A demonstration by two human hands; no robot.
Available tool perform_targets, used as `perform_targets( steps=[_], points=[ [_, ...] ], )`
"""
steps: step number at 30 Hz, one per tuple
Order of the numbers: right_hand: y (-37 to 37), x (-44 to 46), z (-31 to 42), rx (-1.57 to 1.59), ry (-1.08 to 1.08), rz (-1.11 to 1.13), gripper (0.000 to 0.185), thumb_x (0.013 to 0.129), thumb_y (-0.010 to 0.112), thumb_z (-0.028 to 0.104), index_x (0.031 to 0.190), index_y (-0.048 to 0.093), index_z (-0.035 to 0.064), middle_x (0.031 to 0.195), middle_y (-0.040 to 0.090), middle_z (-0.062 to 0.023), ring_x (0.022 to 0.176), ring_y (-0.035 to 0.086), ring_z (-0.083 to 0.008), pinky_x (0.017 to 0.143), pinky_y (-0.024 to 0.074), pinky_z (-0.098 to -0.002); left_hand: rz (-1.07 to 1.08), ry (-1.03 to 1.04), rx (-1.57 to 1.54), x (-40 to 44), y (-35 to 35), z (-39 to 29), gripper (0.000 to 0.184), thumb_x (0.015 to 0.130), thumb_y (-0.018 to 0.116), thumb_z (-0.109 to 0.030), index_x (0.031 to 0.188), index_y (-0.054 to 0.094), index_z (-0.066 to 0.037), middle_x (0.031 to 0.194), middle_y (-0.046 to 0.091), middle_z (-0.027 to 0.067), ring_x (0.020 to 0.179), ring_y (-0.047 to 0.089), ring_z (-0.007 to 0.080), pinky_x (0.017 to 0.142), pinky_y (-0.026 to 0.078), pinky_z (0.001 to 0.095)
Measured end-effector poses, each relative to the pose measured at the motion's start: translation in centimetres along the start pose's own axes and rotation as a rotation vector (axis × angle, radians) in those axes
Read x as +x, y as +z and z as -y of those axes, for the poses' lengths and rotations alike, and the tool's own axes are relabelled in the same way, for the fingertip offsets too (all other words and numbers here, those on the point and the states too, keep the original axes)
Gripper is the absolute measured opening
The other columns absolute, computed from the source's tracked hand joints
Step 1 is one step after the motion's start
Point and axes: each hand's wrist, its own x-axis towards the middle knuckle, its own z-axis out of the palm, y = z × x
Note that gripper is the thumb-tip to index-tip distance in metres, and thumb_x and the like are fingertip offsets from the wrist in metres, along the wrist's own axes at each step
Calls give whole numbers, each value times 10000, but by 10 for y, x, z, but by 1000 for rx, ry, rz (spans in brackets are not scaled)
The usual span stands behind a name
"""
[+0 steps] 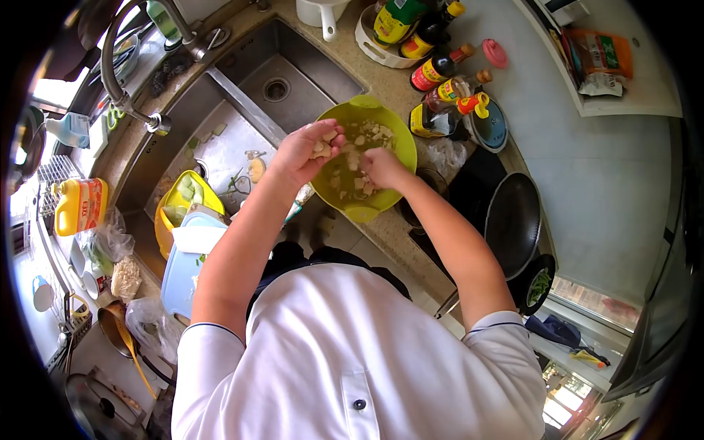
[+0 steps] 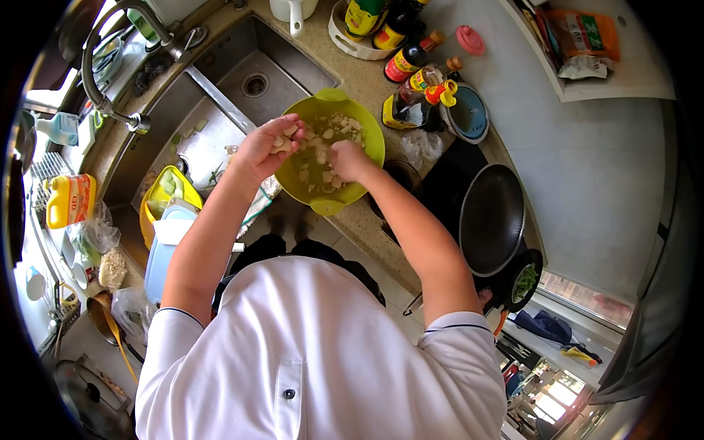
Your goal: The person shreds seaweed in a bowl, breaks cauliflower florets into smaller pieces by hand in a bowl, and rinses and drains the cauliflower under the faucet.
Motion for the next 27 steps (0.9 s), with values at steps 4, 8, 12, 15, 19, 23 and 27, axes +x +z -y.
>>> perform_targets(
  steps=[4, 8, 12, 15, 19, 23, 27],
  points=[
    [-38, -19, 15, 790, 87, 199, 232, 972, 523, 79, 1131, 557, -87, 1004, 654, -159, 872, 681, -216, 745, 562, -317, -25, 6, 16, 1, 1, 16, 141, 938, 601, -139, 1025, 624, -30, 949, 672, 62, 816, 660, 149, 669, 532, 258],
    [-72, -50, 43, 959, -45, 192, 239, 974, 527, 50, 1170, 545, -85, 1069, 648, -172, 926, 690, -223, 792, 582, -313, -33, 39, -40, 1, 9, 32, 181, 951, 565, -131, 1095, 595, -25, 982, 661, 85, 857, 661, 191, 719, 539, 287],
    [-82, -62, 52, 927, -96, 128, 251, 961, 523, 6, 1196, 539, -84, 1101, 647, -178, 953, 687, -224, 831, 574, -311, 7, 6, -91, 6, 15, 43, 195, 957, 549, -133, 1115, 583, -24, 1006, 647, 95, 900, 655, 218, 783, 539, 325],
    [-78, -67, 56, 911, -161, 69, 276, 954, 537, -1, 1219, 539, -78, 1156, 637, -167, 1037, 657, -210, 905, 539, -299, 27, -29, -164, 0, 36, 45, 221, 966, 538, -165, 1138, 575, -32, 1038, 639, 93, 926, 642, 223, 824, 535, 356],
    [-55, -78, 73, 900, -249, 70, 292, 983, 512, 35, 1258, 537, -58, 1219, 616, -141, 1133, 590, -170, 992, 470, -292, 81, -60, -255, -1, 42, 49, 267, 997, 470, -248, 1156, 566, -55, 1058, 637, 81, 957, 628, 217, 867, 529, 396],
    [-53, -80, 71, 645, -344, -123, 263, 1006, 485, 64, 1230, 555, -55, 1154, 644, -97, 1042, 617, -146, 941, 489, -280, 146, -106, -282, 3, 38, 48, 230, 1006, 472, -233, 1088, 590, -53, 1013, 650, 80, 905, 637, 189, 767, 543, 332],
    [-42, -57, 24, 17, -77, -64, 290, 880, 633, 140, 1138, 648, 8, 1028, 698, -161, 889, 686, -266, 827, 531, -331, 126, -53, -175, 14, 23, 37, 124, 957, 577, -137, 1040, 586, -45, 910, 638, 63, 776, 613, 147, 598, 503, 223]
  ],
)
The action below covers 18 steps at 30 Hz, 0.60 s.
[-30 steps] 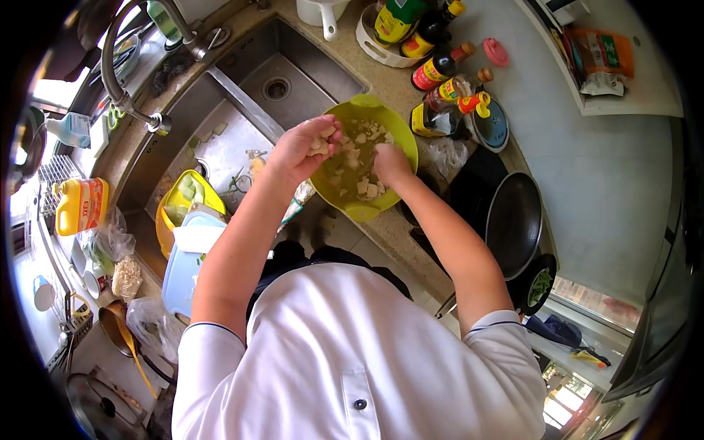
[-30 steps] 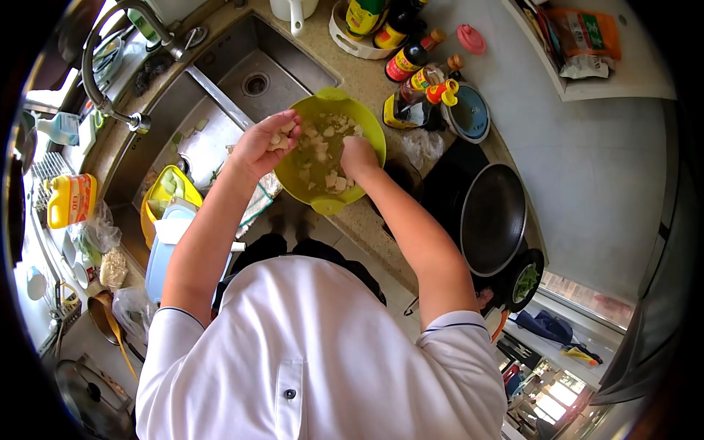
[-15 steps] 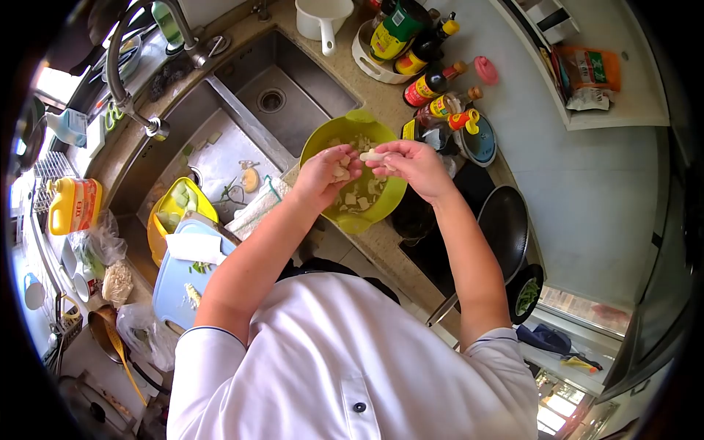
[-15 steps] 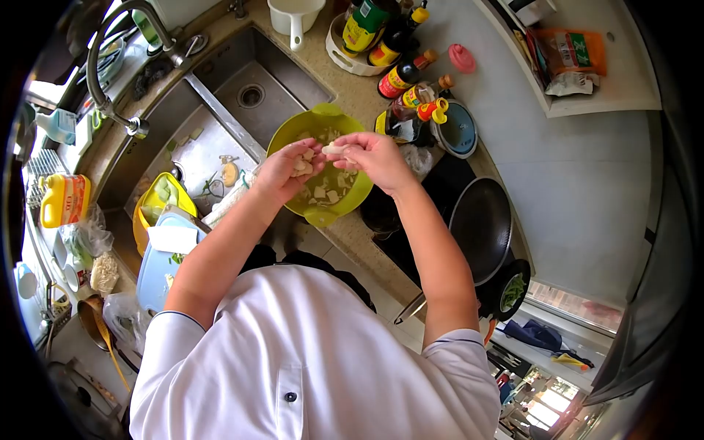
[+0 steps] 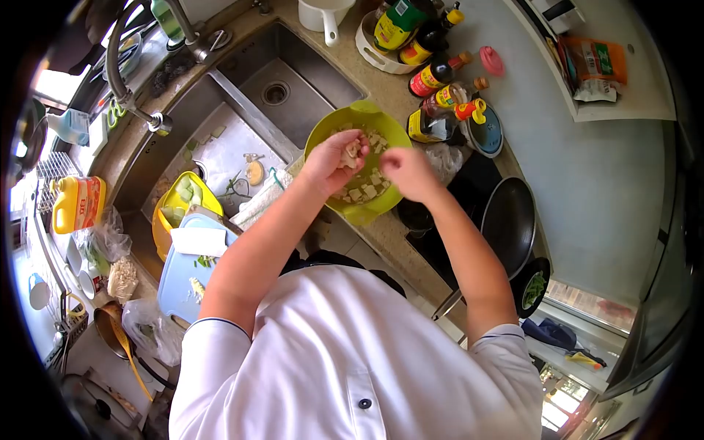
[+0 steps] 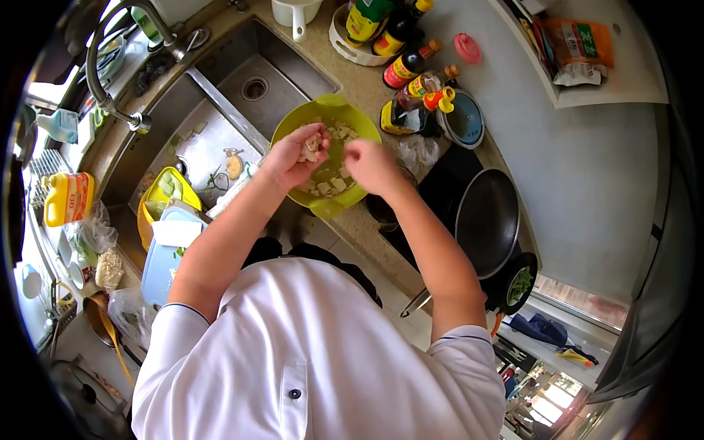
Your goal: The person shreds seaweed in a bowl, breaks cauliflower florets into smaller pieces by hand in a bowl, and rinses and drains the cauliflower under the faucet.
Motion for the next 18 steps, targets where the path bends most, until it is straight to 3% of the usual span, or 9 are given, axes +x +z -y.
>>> perform_targets(
  steps=[2, 6, 9, 11, 12, 14, 18],
  points=[
    [26, 4, -15, -160, 1, 209, 279, 809, 668, 172, 1058, 695, 49, 990, 692, -191, 922, 674, -319, 822, 524, -370, -76, -3, 9, -1, 7, -9, 121, 962, 573, -147, 1023, 589, -44, 907, 638, 57, 776, 611, 139, 595, 495, 228],
    [82, 13, -25, -277, -145, 131, 241, 813, 668, 190, 998, 714, 43, 949, 702, -185, 935, 670, -330, 841, 518, -381, -83, -2, 24, -1, 6, -20, 121, 958, 582, -148, 1017, 594, -43, 906, 640, 57, 770, 611, 135, 592, 495, 228],
    [86, 32, -30, -213, -115, 279, 237, 841, 625, 119, 1043, 694, 14, 980, 703, -189, 883, 691, -283, 784, 539, -372, -61, 28, 39, 0, 6, -25, 130, 957, 585, -145, 1017, 593, -29, 901, 641, 63, 770, 617, 139, 602, 507, 224],
    [78, 42, -30, 266, 114, 376, 222, 878, 552, 33, 1057, 675, -14, 920, 707, -155, 779, 694, -212, 671, 554, -350, -32, 25, 36, 3, 0, -32, 131, 956, 584, -140, 1014, 591, -23, 899, 642, 66, 776, 622, 143, 600, 510, 224],
    [78, 45, -30, 267, 114, 378, 222, 878, 552, 33, 1057, 675, -14, 920, 707, -155, 779, 694, -212, 671, 554, -350, -2, 20, 32, 2, 0, -35, 132, 956, 584, -136, 1012, 589, -17, 897, 643, 69, 782, 626, 148, 598, 513, 224],
    [76, 50, -31, 689, 342, 245, 246, 897, 488, -29, 1069, 664, -17, 846, 684, -101, 688, 662, -150, 580, 540, -308, -28, 37, 30, 2, 2, -39, 131, 953, 588, -131, 1009, 588, -13, 896, 645, 73, 782, 631, 153, 591, 514, 224],
    [95, 55, -5, 684, 225, 244, 216, 833, 615, 39, 1033, 673, -16, 806, 678, -84, 638, 649, -152, 567, 528, -290, -82, 24, 13, 4, 9, -46, 122, 946, 596, -120, 996, 593, -9, 885, 647, 81, 769, 640, 164, 580, 519, 223]
  ],
)
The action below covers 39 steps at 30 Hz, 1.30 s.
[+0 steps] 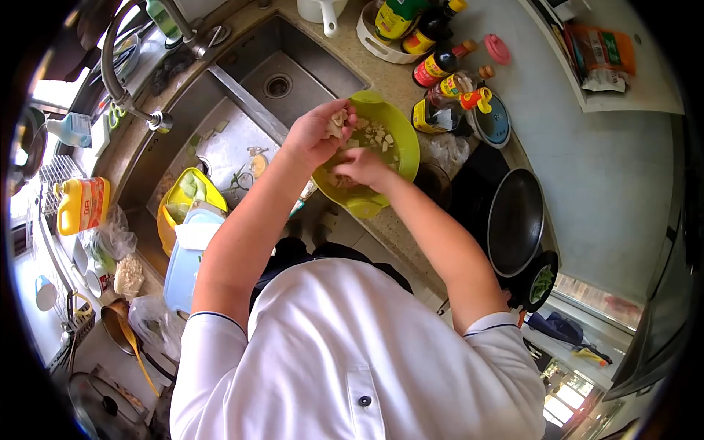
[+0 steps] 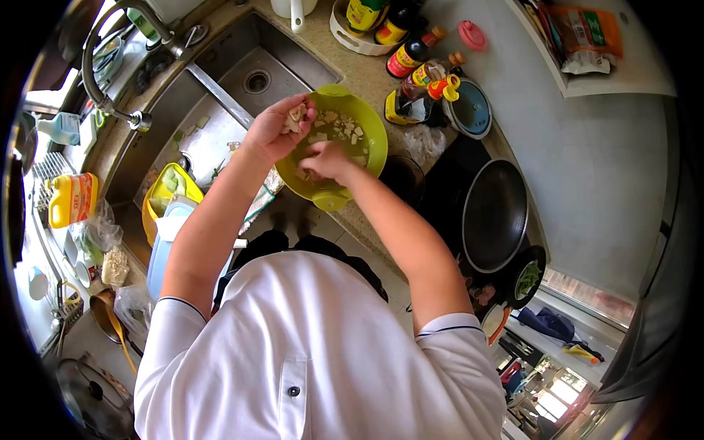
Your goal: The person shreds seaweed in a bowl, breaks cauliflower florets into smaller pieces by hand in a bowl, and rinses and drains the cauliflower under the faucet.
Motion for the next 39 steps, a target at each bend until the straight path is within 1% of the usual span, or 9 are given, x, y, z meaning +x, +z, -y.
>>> perform_targets(
  steps=[4, 8, 14, 23, 28, 29, 33, 35, 39],
  points=[
    [18, 8, -5, -286, -103, 103, 211, 775, 648, 37, 970, 679, -39, 802, 688, -100, 618, 664, -176, 544, 518, -288, 18, 9, 32, 1, -2, -5, 102, 932, 616, -115, 973, 603, -23, 864, 645, 74, 768, 638, 159, 622, 506, 239],
    [-24, -7, 12, 255, -22, 52, 195, 753, 698, 35, 926, 669, -51, 788, 690, -136, 641, 680, -195, 568, 551, -332, 15, 18, 2, -2, -1, -12, 96, 933, 615, -115, 959, 599, -25, 871, 650, 81, 753, 641, 164, 618, 511, 238],
    [-57, 46, 9, -366, -158, -320, 147, 884, 556, -40, 1008, 629, -73, 869, 650, -134, 683, 666, -209, 567, 558, -306, 31, 18, -14, 0, -7, -14, 106, 931, 619, -113, 955, 597, -13, 874, 650, 88, 759, 641, 170, 599, 519, 238],
    [-31, 17, 23, 510, -65, 127, 198, 858, 547, -46, 1039, 627, -45, 969, 657, -130, 808, 665, -226, 688, 566, -341, -31, 41, -7, -7, -15, -18, 106, 933, 614, -115, 954, 600, -13, 865, 641, 82, 759, 636, 166, 591, 516, 236],
    [-42, 23, 1, -667, -202, -246, 204, 888, 540, 70, 1031, 644, -30, 986, 686, -193, 879, 662, -360, 766, 534, -415, 18, 42, 40, -8, -20, -10, 115, 948, 599, -138, 958, 602, -23, 865, 644, 69, 760, 641, 155, 580, 520, 228],
    [-43, 24, -6, -676, -222, -173, 193, 929, 496, 93, 991, 662, 15, 744, 651, -129, 633, 650, -187, 569, 515, -364, -1, 38, 50, -8, -20, -8, 115, 949, 596, -141, 961, 602, -26, 863, 642, 67, 760, 640, 152, 579, 519, 228],
    [-49, 28, -17, -983, -475, -607, 173, 915, 503, 79, 938, 656, 1, 744, 663, -127, 668, 654, -202, 597, 515, -372, -44, 26, 154, -4, -21, 5, 100, 940, 594, -129, 972, 607, -34, 852, 634, 62, 749, 633, 149, 580, 506, 249],
    [-47, 7, 15, -216, 50, -13, 154, 905, 502, 49, 956, 633, -13, 873, 685, -142, 818, 678, -244, 712, 545, -382, -37, 60, 240, -7, -23, 16, 97, 932, 595, -116, 976, 613, -31, 845, 632, 59, 732, 624, 151, 582, 494, 258],
    [-65, -30, 50, 590, -28, 97, 162, 900, 529, 16, 1037, 604, -27, 1014, 658, -157, 925, 663, -270, 819, 559, -392, -88, 101, 384, -13, -28, 36, 124, 912, 616, -104, 1005, 637, -23, 816, 625, 44, 679, 590, 145, 577, 459, 276]
  ],
)
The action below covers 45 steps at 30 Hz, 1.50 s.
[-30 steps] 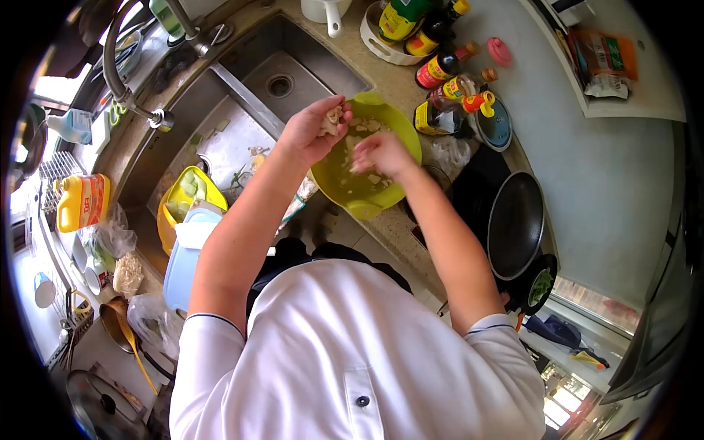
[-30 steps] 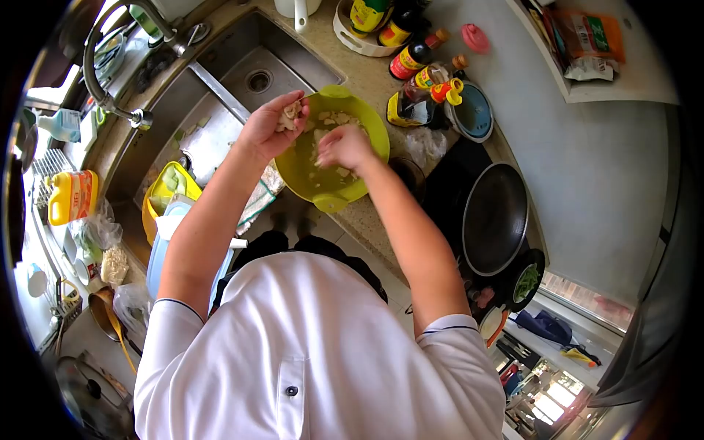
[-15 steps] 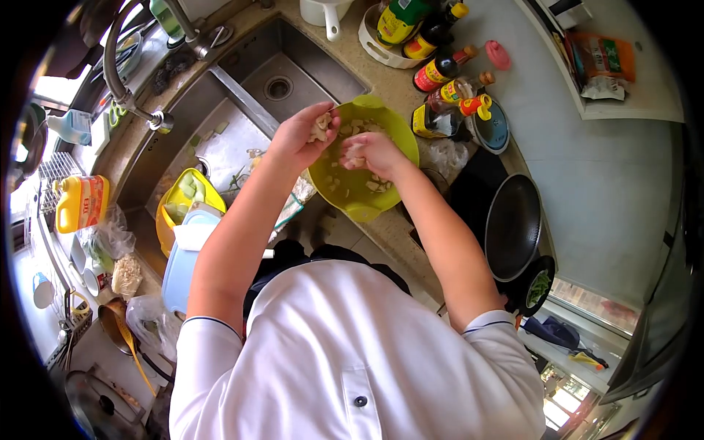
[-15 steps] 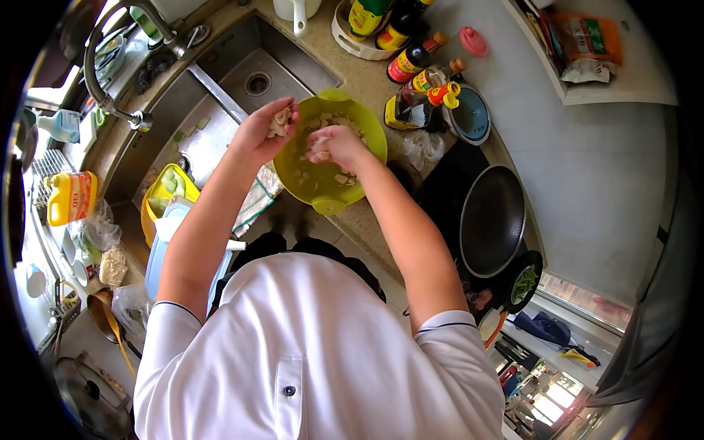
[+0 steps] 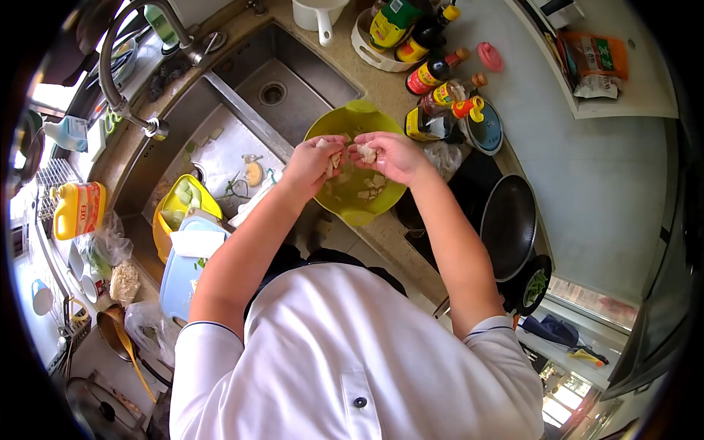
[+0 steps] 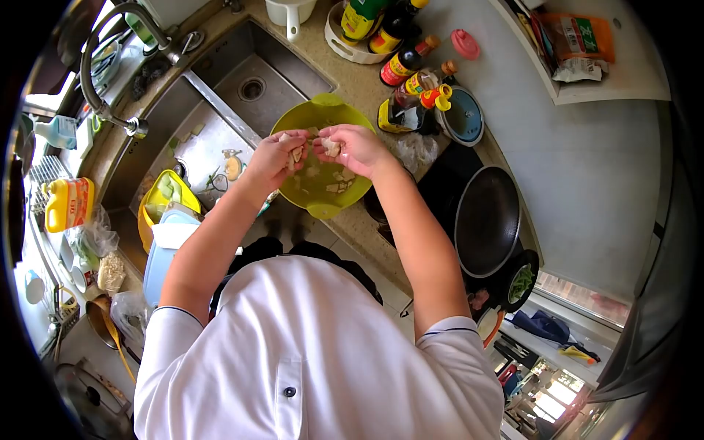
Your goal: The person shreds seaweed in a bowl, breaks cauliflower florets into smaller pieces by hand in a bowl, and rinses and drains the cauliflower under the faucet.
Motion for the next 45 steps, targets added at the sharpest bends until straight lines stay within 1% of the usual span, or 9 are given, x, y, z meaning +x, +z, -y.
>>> perform_targets(
  steps=[3, 6, 8, 11, 18, 27, 35, 41, 45],
  points=[
    [6, -17, 16, 77, 17, 115, 183, 936, 517, 25, 1092, 578, -50, 1042, 650, -157, 907, 672, -279, 856, 562, -406, -10, 7, 41, -10, 14, -1, 136, 908, 640, -109, 1019, 642, -29, 806, 624, 31, 675, 579, 122, 570, 447, 263],
    [10, -23, 15, -173, -77, 37, 235, 958, 529, 66, 1159, 578, -46, 1091, 654, -168, 937, 676, -254, 858, 560, -369, 6, 14, 70, -14, 24, -3, 148, 902, 667, -105, 1027, 647, -28, 813, 631, 28, 668, 570, 105, 566, 439, 251],
    [16, -28, 17, -383, -143, -89, 187, 955, 543, 80, 1076, 609, -46, 1036, 667, -150, 841, 695, -251, 785, 585, -350, 23, 21, 92, -12, 27, -1, 154, 899, 681, -104, 1028, 649, -25, 826, 640, 30, 659, 565, 100, 564, 437, 247],
    [18, -31, 16, -445, -137, -80, 216, 953, 556, 87, 1100, 613, -60, 1045, 673, -157, 829, 703, -248, 772, 591, -340, 63, 67, 172, -7, 29, 3, 165, 895, 695, -111, 1022, 652, -16, 841, 665, 45, 647, 581, 102, 556, 439, 244],
    [16, -44, 30, -116, -57, 121, 327, 985, 502, 102, 1233, 539, -108, 1130, 651, -199, 949, 694, -291, 838, 575, -366, 36, 32, 65, -1, 19, 6, 160, 914, 677, -133, 1015, 660, -11, 816, 686, 49, 640, 611, 89, 528, 422, 212],
    [16, -38, 33, -157, -36, 66, 293, 972, 494, 73, 1196, 557, -106, 1114, 650, -198, 924, 699, -280, 825, 590, -361, 60, 25, 33, -3, 23, 0, 137, 917, 668, -129, 1008, 666, -26, 789, 670, 28, 610, 585, 86, 526, 416, 229],
    [26, -40, 33, -318, -76, -78, 139, 931, 571, 63, 963, 588, -72, 956, 665, -165, 826, 708, -266, 731, 613, -362, 47, -11, -20, -3, 24, -1, 144, 894, 699, -158, 973, 637, -55, 836, 676, 28, 653, 608, 92, 532, 403, 228],
    [20, -35, 26, -233, -79, -31, 125, 919, 569, 57, 931, 600, -64, 899, 670, -150, 758, 702, -245, 715, 613, -359, 109, -8, 52, -8, 35, 0, 181, 843, 733, -116, 970, 612, -70, 830, 655, 17, 617, 590, 102, 524, 407, 233],
    [19, -35, 30, -203, -16, -2, 112, 906, 548, 40, 942, 608, -48, 907, 664, -143, 825, 697, -255, 757, 602, -393, 57, 6, 49, -2, 31, 3, 168, 838, 733, -85, 957, 615, -78, 814, 641, 19, 631, 588, 107, 516, 414, 227]
  ],
)
